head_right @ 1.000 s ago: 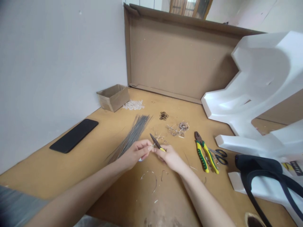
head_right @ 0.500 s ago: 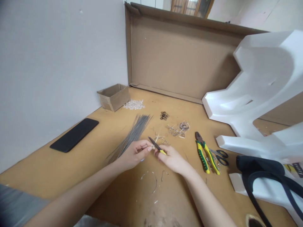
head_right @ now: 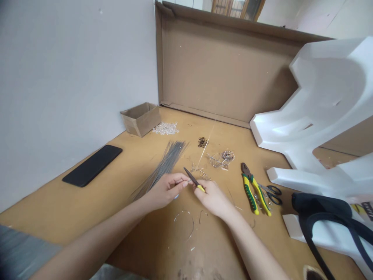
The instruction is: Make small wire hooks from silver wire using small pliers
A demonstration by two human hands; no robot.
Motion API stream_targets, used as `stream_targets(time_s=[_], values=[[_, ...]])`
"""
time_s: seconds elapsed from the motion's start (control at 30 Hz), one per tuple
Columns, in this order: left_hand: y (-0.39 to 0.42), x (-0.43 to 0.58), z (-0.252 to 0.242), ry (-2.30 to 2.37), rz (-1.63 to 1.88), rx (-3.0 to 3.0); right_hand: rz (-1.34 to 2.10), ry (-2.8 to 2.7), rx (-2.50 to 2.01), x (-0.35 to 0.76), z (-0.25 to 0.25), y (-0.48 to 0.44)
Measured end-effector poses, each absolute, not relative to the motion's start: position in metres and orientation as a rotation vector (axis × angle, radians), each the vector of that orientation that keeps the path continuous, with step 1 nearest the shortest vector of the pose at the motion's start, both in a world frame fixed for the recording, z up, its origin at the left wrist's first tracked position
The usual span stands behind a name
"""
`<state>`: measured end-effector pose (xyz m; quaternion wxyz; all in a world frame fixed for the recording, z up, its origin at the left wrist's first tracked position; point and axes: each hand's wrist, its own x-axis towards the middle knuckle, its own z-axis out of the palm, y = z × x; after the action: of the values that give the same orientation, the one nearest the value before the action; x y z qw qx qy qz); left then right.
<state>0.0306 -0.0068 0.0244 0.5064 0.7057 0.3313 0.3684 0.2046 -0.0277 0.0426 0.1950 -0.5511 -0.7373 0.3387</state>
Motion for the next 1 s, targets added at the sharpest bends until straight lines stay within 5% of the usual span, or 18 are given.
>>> stream_targets(time_s=[0.53, 0.87, 1.0], values=[[-0.006, 0.033, 0.020, 0.880, 0.864, 1.813, 0.268, -2.050, -1.972, 0.194, 0.021, -0.024], [-0.008, 0.030, 0.029, 0.779, 0.865, 1.830, 1.539, -1.688, -1.369, 0.197, 0.028, -0.026], [-0.009, 0.031, 0.027, 0.846, 0.863, 1.763, 0.787, -1.891, -1.712, 0.195, 0.028, -0.025]])
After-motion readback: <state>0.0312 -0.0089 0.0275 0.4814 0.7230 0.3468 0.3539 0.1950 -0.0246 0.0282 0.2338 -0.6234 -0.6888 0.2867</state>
